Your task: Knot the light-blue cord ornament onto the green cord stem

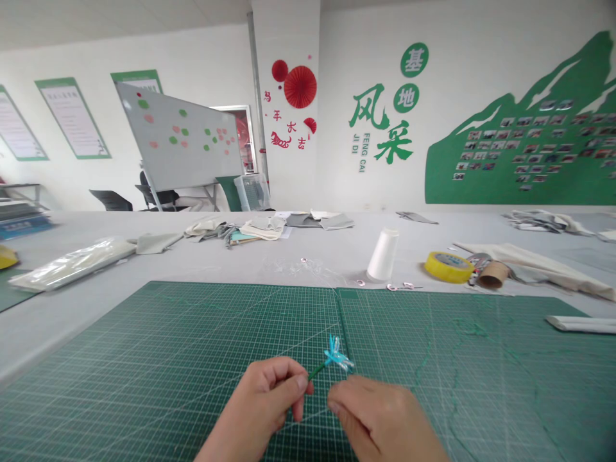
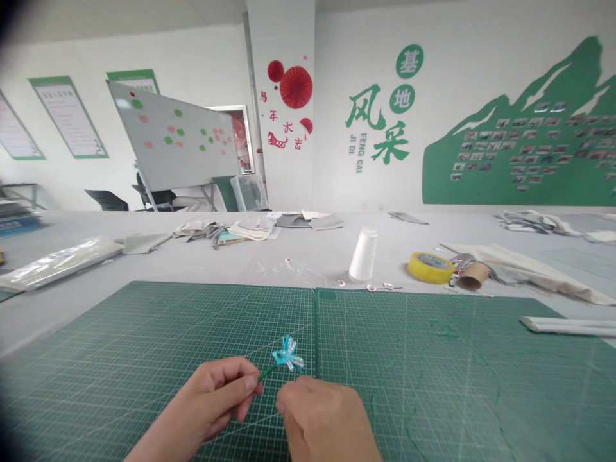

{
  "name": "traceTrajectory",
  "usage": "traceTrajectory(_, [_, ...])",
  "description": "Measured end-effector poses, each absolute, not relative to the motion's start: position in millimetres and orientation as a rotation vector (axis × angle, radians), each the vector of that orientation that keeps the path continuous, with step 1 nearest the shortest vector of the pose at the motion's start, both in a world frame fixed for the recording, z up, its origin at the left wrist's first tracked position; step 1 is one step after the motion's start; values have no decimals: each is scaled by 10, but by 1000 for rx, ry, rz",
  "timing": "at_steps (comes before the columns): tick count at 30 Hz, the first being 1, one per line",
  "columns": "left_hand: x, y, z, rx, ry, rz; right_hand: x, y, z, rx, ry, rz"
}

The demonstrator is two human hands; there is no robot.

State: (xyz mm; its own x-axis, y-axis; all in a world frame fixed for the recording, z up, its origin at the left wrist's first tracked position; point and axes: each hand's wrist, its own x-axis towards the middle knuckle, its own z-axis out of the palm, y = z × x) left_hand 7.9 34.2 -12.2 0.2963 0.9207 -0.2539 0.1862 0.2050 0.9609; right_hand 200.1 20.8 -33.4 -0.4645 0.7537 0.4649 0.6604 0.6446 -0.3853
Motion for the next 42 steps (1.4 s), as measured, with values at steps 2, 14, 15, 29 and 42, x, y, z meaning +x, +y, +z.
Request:
traceTrajectory(2, [85, 336, -112, 1244, 1146, 735, 1997, 228, -333, -1144, -2219, 419])
traceTrajectory(14, [81, 328, -176, 1222, 989, 647, 2023, 419, -399, -1059, -1746, 1371])
traceTrajectory(15, [80, 321, -177, 1230, 983, 610, 2030, 436, -405, -1036, -1721, 1404])
traceTrajectory(29, [118, 134, 116, 1397, 1212, 213, 2101, 446, -404, -951, -1815, 1585])
traceTrajectory(42, [91, 266, -226, 1621, 1295, 346, 2004, 228, -176, -975, -2238, 616])
